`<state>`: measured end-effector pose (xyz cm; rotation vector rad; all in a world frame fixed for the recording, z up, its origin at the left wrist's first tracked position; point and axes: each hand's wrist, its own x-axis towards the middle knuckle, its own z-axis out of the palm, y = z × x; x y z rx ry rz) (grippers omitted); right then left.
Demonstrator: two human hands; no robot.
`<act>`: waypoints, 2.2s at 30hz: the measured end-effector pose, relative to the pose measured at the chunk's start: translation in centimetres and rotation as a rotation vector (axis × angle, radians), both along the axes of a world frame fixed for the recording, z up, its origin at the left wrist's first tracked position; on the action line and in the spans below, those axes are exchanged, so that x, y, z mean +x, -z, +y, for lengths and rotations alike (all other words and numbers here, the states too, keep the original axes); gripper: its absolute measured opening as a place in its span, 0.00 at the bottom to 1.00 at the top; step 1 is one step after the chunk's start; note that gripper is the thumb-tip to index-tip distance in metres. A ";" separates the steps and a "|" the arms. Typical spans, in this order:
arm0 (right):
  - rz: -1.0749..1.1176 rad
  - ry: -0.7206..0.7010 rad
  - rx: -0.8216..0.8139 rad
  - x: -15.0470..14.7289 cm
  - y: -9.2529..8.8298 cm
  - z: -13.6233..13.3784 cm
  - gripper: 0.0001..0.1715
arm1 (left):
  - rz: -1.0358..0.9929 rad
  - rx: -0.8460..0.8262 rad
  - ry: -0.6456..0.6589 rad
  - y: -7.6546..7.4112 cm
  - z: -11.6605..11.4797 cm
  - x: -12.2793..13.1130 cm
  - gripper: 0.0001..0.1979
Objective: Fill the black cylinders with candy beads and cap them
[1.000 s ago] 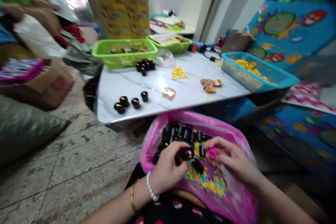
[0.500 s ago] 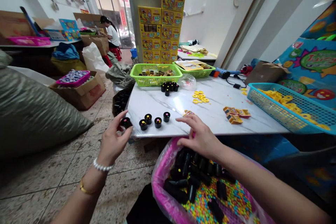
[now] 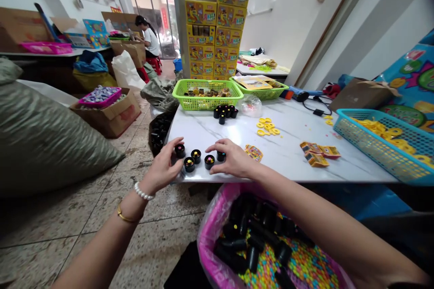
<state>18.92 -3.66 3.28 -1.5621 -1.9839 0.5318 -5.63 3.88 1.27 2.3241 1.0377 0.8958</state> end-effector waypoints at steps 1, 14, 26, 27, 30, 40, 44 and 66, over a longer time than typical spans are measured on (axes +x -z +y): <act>0.002 -0.004 0.007 -0.1 0.2 0.1 0.34 | -0.023 -0.017 0.056 -0.2 0.0 -0.2 0.31; 0.073 0.041 0.080 -1.5 1.2 0.3 0.18 | 0.181 0.226 0.231 -0.5 0.2 2.9 0.22; -0.016 0.287 0.113 2.9 0.6 6.0 0.16 | 0.140 0.243 0.162 -1.4 5.0 9.4 0.12; -0.023 0.322 0.119 3.9 0.4 7.0 0.17 | 0.123 0.249 0.144 -1.5 6.1 10.6 0.12; -0.046 0.422 0.125 6.8 0.0 10.0 0.17 | 0.079 0.244 0.081 -1.3 9.6 13.8 0.12; -0.057 0.596 0.152 9.1 1.9 14.2 0.24 | 0.040 0.159 -0.077 1.1 13.8 17.4 0.29; -0.032 0.665 0.156 9.2 2.2 13.1 0.29 | 0.067 0.152 -0.157 0.9 13.3 16.6 0.46; 0.040 0.698 -0.027 10.0 1.5 12.9 0.35 | 0.193 -0.026 -0.222 -0.3 13.3 16.1 0.47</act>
